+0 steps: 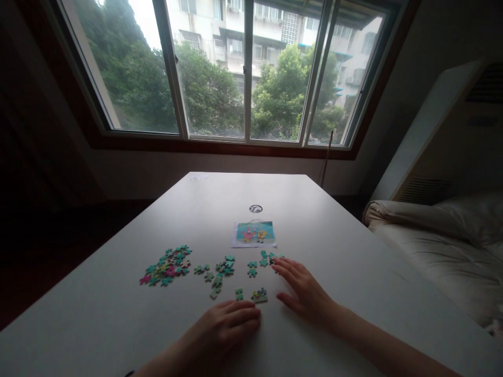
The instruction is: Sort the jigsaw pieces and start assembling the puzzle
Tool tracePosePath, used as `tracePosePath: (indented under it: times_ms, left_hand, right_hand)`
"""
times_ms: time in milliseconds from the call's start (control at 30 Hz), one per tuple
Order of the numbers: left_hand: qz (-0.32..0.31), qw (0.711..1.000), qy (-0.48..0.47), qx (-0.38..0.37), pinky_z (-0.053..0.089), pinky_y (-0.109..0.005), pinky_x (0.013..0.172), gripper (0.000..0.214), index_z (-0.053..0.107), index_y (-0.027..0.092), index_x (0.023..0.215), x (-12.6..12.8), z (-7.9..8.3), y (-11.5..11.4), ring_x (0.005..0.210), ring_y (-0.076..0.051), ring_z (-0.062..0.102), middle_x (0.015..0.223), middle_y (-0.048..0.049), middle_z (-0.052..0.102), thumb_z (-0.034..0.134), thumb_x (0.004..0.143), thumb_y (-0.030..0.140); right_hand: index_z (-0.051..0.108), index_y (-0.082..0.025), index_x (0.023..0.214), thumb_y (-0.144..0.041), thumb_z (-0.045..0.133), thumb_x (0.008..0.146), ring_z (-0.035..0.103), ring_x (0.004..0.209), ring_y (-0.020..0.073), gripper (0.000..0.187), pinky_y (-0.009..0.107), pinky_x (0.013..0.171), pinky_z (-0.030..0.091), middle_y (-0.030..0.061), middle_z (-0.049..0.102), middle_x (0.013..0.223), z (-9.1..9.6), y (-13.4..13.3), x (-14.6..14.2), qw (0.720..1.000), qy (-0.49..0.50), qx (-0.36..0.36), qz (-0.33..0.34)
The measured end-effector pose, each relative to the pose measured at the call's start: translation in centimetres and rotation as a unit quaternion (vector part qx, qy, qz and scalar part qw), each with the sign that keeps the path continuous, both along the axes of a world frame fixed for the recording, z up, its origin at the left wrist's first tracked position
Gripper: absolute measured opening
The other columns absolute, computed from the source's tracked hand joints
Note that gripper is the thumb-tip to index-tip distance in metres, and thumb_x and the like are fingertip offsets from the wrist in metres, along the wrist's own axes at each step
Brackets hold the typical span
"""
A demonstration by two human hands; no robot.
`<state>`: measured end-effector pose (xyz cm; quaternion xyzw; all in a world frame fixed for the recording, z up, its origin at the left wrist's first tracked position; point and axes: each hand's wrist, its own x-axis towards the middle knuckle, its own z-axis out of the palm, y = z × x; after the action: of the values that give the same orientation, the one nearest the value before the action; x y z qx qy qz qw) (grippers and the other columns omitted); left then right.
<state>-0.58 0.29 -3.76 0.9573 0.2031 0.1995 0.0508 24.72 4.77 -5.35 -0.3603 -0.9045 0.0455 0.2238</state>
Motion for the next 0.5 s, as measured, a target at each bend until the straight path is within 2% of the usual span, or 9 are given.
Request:
tracePosePath:
  times_ms: [67,133,300,400,500]
  left_hand:
    - [0.007,1.000,0.014,0.003,0.047,-0.030,0.091,0.033,0.050,0.017,0.116,-0.1,0.2,-0.1,0.111,-0.020,0.054,0.116,-0.0086,0.061,0.040,0.086,0.008]
    - [0.016,1.000,0.025,-0.001,0.046,-0.032,0.093,0.036,0.049,0.017,0.118,-0.1,0.3,-0.2,0.114,-0.021,0.051,0.120,-0.0078,0.058,0.041,0.084,0.008]
    - [0.026,0.999,0.009,-0.025,0.043,-0.031,0.096,0.038,0.048,0.019,0.121,-0.1,0.1,-0.2,0.116,-0.019,0.049,0.121,-0.0075,0.057,0.041,0.084,0.009]
    - [0.026,0.999,0.018,-0.027,0.042,-0.032,0.097,0.038,0.048,0.018,0.121,-0.1,-0.1,-0.2,0.117,-0.019,0.048,0.123,-0.0079,0.056,0.041,0.084,0.008]
    - [0.027,0.999,0.030,-0.026,0.042,-0.033,0.097,0.039,0.048,0.018,0.120,-0.1,-0.1,-0.3,0.117,-0.019,0.047,0.123,-0.0074,0.056,0.041,0.084,0.007]
  right_hand:
    - [0.035,-0.020,0.133,-0.036,0.051,0.084,0.032,0.127,0.0262,0.054,0.047,0.103,0.030,0.0088,0.038,0.138,-0.3,0.2,-0.1,0.999,-0.047,-0.012,-0.009]
    - [0.036,-0.019,0.133,-0.039,0.050,0.084,0.032,0.127,0.0273,0.055,0.047,0.103,0.030,0.0092,0.037,0.138,-0.8,0.4,-0.1,0.996,-0.071,-0.017,-0.043]
    - [0.040,-0.013,0.131,-0.040,0.047,0.085,0.034,0.126,0.0291,0.054,0.048,0.102,0.030,0.0133,0.040,0.136,-1.8,0.7,0.0,0.988,-0.071,0.007,-0.133]
    - [0.038,-0.014,0.133,-0.041,0.047,0.085,0.031,0.128,0.0294,0.055,0.049,0.103,0.029,0.0128,0.038,0.137,-1.6,0.6,0.0,0.990,-0.075,0.009,-0.123]
    - [0.034,-0.018,0.135,-0.041,0.047,0.085,0.027,0.130,0.0282,0.057,0.049,0.104,0.026,0.0099,0.037,0.138,-1.0,0.3,-0.1,0.995,-0.077,-0.005,-0.069]
